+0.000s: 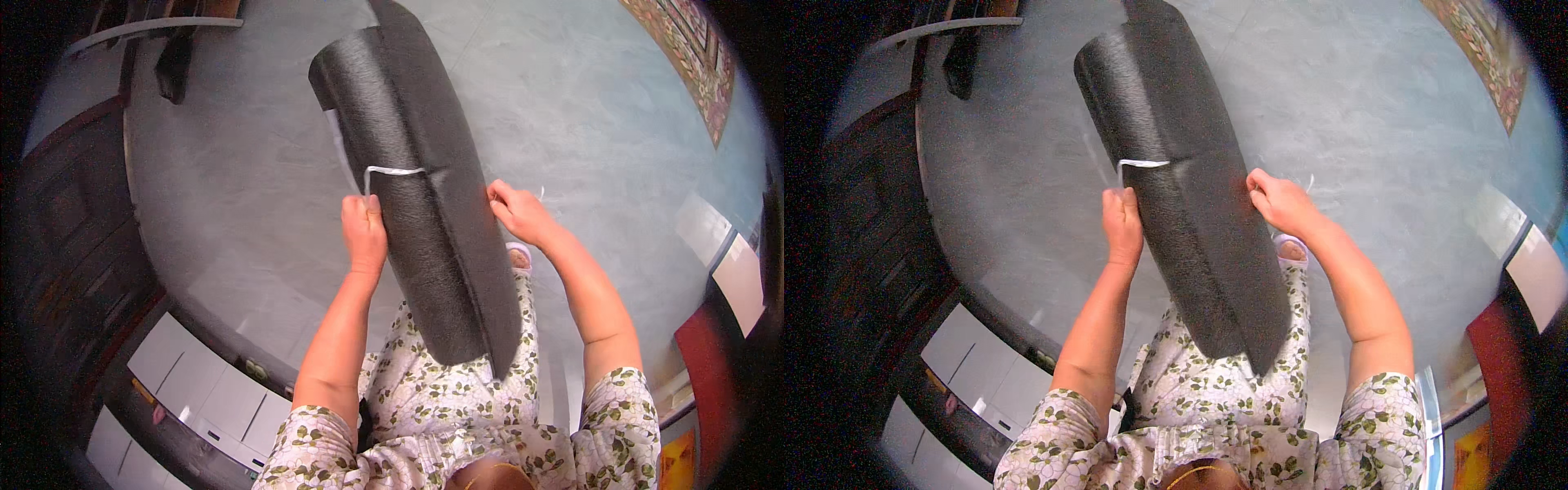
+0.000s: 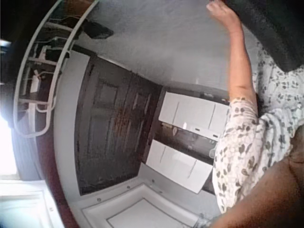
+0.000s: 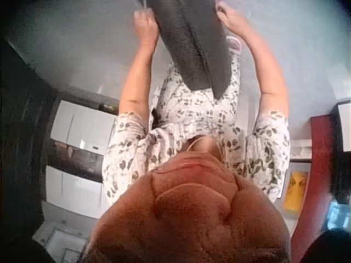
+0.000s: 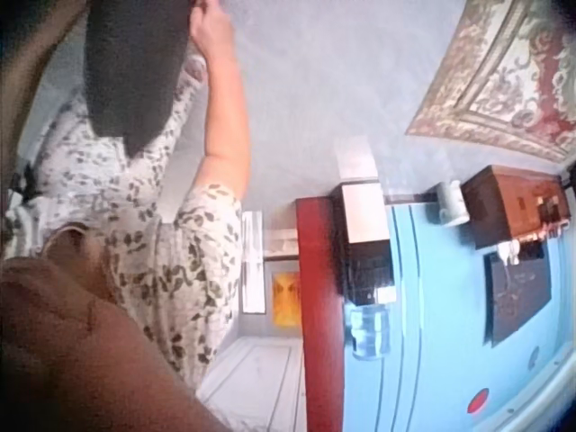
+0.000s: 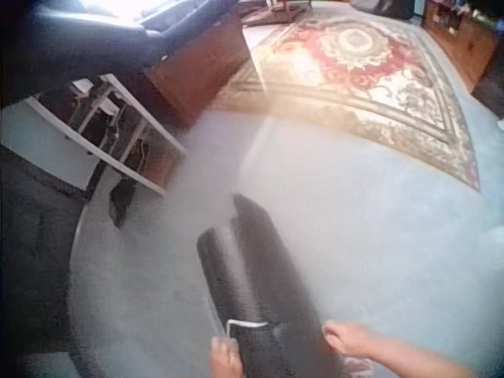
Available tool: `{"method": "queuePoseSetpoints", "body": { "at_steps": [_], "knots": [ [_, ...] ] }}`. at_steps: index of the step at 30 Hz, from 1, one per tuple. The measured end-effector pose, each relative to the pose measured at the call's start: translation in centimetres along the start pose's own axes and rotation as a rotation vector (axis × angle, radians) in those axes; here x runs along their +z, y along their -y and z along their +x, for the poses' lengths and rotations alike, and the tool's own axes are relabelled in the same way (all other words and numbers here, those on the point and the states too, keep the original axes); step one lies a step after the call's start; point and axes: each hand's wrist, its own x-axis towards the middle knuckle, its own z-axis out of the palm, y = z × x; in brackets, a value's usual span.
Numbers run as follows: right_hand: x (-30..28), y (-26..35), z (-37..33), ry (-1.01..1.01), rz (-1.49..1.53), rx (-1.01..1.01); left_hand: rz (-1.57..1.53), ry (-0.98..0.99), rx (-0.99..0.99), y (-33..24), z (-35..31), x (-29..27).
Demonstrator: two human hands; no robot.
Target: The person rolls up a dark gray mat and secures it with a white string. The person then walks to a bathroom and washes their hands at a sink.
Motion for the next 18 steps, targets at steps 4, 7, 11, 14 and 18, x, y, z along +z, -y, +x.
{"method": "queuePoseSetpoints", "body": {
  "at_steps": [4,7,11,14,18],
  "knots": [
    [2.7,-2.9,0.6,0.046,-0.406,0.064,0.263,0.053,0.209,-2.9,-0.8,1.4],
    [4.0,-3.3,0.1,-0.102,-0.387,0.060,0.375,0.075,0.296,-4.3,-0.3,1.6],
    [3.9,-1.1,-1.4,-0.499,-0.305,0.025,0.464,0.104,0.344,-5.4,0.0,2.5],
    [5.0,0.4,-2.1,-0.618,-0.182,0.046,0.424,0.105,0.330,-5.6,0.0,3.0],
    [6.5,2.9,-2.0,-0.885,0.112,-0.088,0.329,0.116,0.380,-6.2,-0.4,3.0]
  ]
}}
